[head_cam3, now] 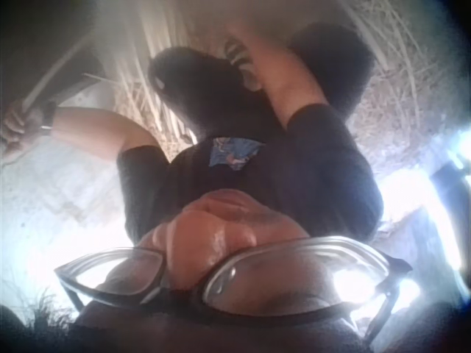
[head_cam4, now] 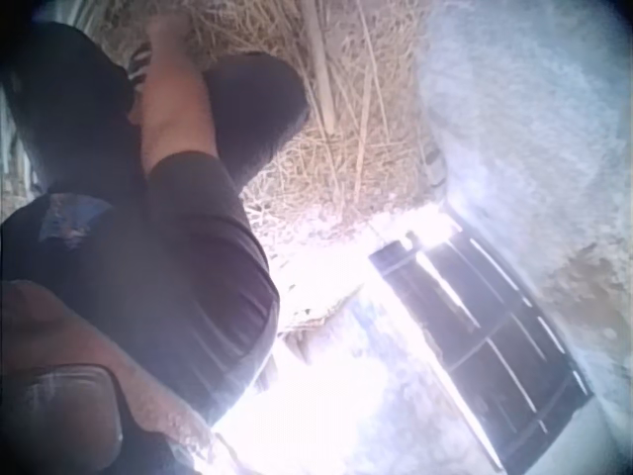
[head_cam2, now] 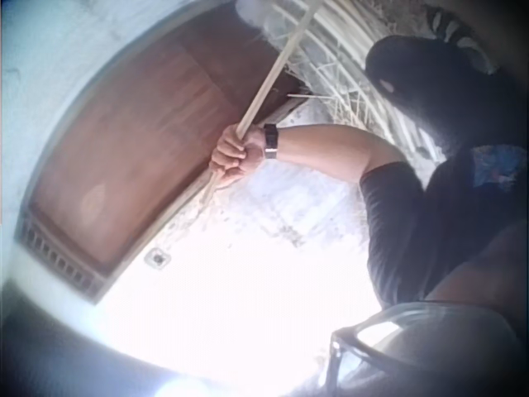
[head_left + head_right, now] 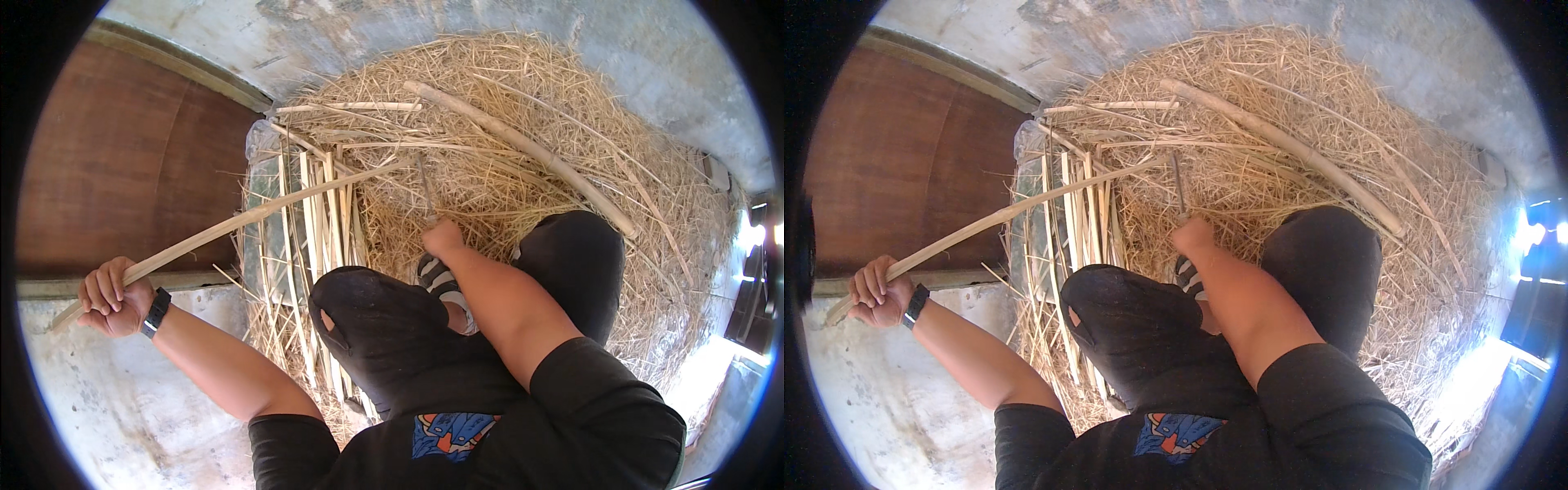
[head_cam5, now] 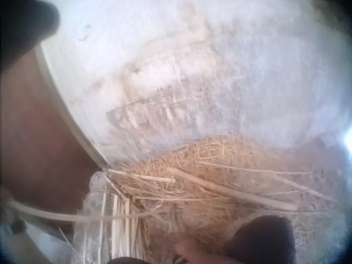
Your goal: The person sits on a straw-covered floor and uses a large knife to split long bamboo stalks into thin strips. They hold the stalk with one hand and repeatedly strike it with the knife to separate the fibers, then place the resulting strips into a pile.
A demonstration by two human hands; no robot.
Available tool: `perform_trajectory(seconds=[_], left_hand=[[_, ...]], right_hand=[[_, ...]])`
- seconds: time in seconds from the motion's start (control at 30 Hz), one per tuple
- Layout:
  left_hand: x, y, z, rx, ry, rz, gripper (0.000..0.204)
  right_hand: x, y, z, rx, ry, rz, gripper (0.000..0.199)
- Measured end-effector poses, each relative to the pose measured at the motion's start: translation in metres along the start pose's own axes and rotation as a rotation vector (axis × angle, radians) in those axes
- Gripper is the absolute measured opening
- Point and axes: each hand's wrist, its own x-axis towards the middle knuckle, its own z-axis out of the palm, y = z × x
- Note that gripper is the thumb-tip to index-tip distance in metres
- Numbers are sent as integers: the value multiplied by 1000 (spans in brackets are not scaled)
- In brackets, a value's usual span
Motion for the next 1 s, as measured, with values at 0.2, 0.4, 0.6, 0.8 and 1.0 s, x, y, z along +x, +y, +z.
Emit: perform_trajectory(seconds=[0.2,0.4,0.6,0.8,1.0], left_hand=[[6,0,2,-26,-1,-6,31],[9,5,18,51,58,-80,42],[15,-5,36,268,239,130,45],[16,-33,58,521,435,339,53],[15,-29,66,400,272,68,61]], right_hand=[[-16,-19,-3,-15,-43,-154,41],[-7,-20,-8,27,35,-68,36],[-27,-72,-28,200,-40,-390,36],[-44,-120,-59,211,-46,-662,34],[-100,-165,-95,110,-343,-714,32]])
